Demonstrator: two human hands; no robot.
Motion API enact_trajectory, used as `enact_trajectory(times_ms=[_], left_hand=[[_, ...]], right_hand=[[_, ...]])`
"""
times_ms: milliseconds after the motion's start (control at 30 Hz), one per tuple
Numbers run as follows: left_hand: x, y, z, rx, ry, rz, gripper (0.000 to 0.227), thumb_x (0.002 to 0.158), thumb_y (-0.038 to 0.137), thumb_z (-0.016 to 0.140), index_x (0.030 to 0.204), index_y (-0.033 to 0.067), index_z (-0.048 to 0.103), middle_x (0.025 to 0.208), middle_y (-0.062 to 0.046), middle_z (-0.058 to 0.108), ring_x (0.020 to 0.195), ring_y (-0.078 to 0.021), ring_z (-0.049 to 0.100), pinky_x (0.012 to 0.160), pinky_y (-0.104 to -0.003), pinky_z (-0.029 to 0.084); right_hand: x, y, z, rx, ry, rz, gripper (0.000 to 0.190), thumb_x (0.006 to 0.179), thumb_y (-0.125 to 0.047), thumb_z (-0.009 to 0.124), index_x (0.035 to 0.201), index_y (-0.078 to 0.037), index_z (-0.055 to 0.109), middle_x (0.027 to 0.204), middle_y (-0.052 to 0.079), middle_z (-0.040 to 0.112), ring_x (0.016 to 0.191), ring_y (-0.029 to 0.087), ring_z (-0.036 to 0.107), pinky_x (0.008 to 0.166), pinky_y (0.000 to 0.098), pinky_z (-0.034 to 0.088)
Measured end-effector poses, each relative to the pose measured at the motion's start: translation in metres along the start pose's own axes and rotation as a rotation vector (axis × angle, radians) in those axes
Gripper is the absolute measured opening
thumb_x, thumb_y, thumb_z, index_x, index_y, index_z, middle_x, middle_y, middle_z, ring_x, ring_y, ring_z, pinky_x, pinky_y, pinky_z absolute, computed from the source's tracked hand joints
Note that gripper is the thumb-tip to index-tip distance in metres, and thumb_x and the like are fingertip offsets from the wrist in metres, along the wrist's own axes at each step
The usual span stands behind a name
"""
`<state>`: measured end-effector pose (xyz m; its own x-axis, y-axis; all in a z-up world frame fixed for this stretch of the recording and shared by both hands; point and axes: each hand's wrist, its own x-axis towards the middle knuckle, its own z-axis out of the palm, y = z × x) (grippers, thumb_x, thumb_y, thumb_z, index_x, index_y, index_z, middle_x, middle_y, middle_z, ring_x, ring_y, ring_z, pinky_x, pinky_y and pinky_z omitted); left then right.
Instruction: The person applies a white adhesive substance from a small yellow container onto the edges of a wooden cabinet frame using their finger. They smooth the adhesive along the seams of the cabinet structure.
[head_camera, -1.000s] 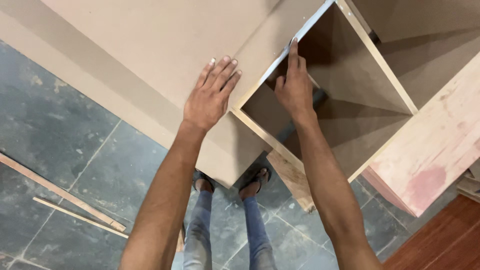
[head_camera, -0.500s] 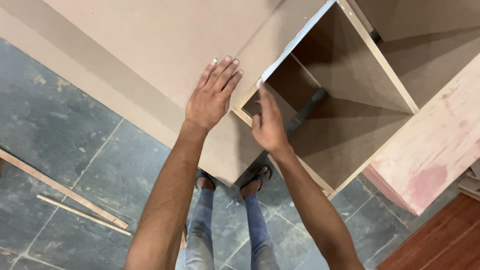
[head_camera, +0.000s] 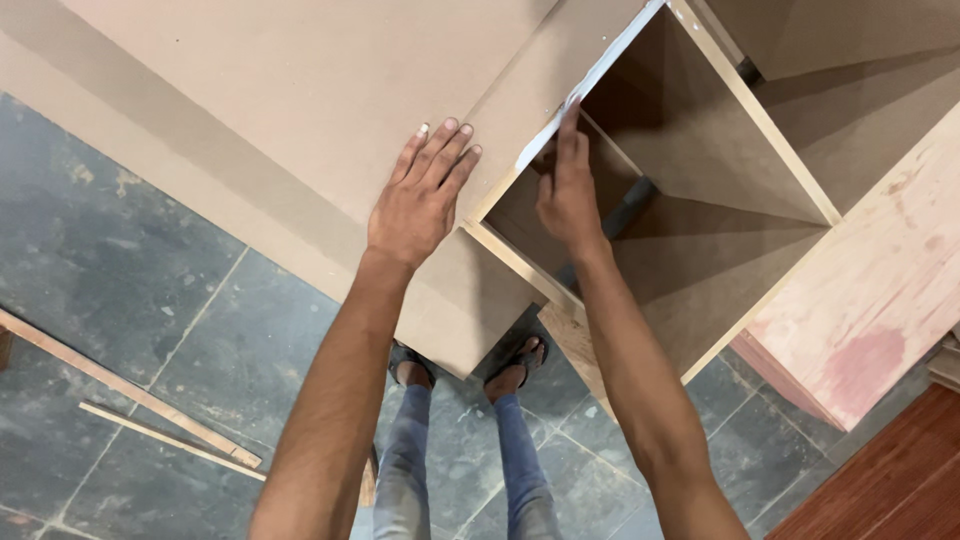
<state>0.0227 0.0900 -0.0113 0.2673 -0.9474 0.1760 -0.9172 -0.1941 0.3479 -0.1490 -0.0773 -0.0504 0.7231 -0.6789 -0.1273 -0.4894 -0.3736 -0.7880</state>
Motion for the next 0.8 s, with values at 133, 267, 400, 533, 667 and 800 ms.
enact_trajectory(times_ms=[133,267,400,533,667,800], left_hand=[[0.003,0.000,-0.001,-0.033,-0.015,-0.009,0.043,0.103,0.009,0.054,0.145,0.0133,0.059,0.159,-0.003,0.049,0.152,-0.0203,0.037,0.129,-0.044,0.026],[0.001,0.000,0.000,-0.033,-0.014,-0.015,0.043,0.104,0.009,0.054,0.146,0.0137,0.059,0.158,-0.003,0.049,0.151,-0.0203,0.037,0.129,-0.044,0.027],[0.001,0.000,-0.001,0.019,-0.018,-0.012,0.043,0.104,0.007,0.054,0.146,0.0150,0.059,0.160,0.000,0.048,0.153,-0.0186,0.036,0.131,-0.042,0.027],[0.002,0.002,0.000,-0.030,-0.019,-0.016,0.043,0.104,0.008,0.055,0.146,0.0145,0.059,0.159,-0.002,0.047,0.152,-0.0206,0.036,0.129,-0.044,0.027],[0.003,0.000,-0.003,-0.023,-0.036,-0.020,0.046,0.101,0.007,0.055,0.146,0.0140,0.059,0.159,-0.002,0.048,0.152,-0.0202,0.037,0.129,-0.044,0.028],[0.001,0.002,-0.004,-0.044,0.000,-0.012,0.044,0.103,0.007,0.055,0.146,0.0140,0.059,0.158,-0.002,0.049,0.152,-0.0205,0.037,0.129,-0.044,0.028]], right_hand=[[-0.025,-0.015,-0.012,-0.566,0.005,-0.171,0.100,0.077,0.003,0.064,0.163,-0.009,0.014,0.140,0.032,0.045,0.121,0.046,0.054,0.098,0.0512,0.046],[-0.012,-0.011,-0.039,-0.419,0.051,-0.142,0.089,0.088,0.003,0.062,0.165,-0.015,0.022,0.144,0.025,0.052,0.113,0.040,0.063,0.096,0.0474,0.055],[0.026,-0.003,-0.041,-0.412,0.019,-0.088,0.093,0.088,0.004,0.062,0.168,-0.005,0.015,0.138,0.027,0.052,0.114,0.045,0.061,0.095,0.0527,0.053],[-0.001,-0.014,-0.015,-0.539,-0.044,-0.158,0.095,0.083,0.000,0.062,0.164,0.002,0.012,0.136,0.035,0.049,0.109,0.049,0.058,0.093,0.0567,0.047],[-0.056,-0.040,-0.004,-0.486,-0.316,-0.160,0.093,0.083,0.001,0.056,0.164,-0.003,0.011,0.125,0.028,0.058,0.111,0.044,0.058,0.104,0.0559,0.044],[-0.043,-0.041,-0.027,-0.362,-0.139,-0.258,0.093,0.082,-0.002,0.058,0.163,0.000,0.012,0.128,0.030,0.057,0.111,0.045,0.057,0.100,0.0542,0.046]])
